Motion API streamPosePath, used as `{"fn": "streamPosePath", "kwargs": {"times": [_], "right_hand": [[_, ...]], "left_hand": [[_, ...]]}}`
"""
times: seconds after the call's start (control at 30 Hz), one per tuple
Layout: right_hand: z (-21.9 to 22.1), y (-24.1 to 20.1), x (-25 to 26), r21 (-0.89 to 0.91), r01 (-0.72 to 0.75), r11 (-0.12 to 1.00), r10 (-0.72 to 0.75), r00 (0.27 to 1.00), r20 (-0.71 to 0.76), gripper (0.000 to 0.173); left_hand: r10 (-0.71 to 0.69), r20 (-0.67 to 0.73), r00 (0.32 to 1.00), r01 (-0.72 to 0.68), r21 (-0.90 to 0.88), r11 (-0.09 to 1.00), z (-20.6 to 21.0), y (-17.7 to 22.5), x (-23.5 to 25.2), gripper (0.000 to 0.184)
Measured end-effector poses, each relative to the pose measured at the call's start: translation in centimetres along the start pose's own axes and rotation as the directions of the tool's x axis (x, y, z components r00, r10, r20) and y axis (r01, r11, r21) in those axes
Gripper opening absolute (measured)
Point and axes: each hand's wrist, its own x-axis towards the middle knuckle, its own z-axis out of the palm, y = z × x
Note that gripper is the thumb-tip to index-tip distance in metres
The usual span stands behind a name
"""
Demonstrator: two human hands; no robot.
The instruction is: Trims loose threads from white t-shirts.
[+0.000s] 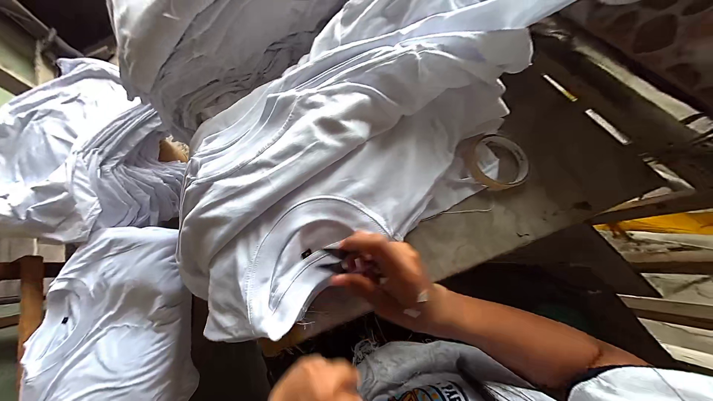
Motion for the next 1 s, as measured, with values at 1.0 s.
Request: {"fn": "streamPosePath", "kwargs": {"times": [1.0], "right_hand": [[-3.7, 1.9, -3.4, -0.222, -0.047, 0.974, 0.018, 0.992, -0.128, 0.028]], "left_hand": [[-0.09, 0.023, 0.996, 0.085, -0.61, 0.788, 7.9, -4.4, 6.7, 0.013]]}}
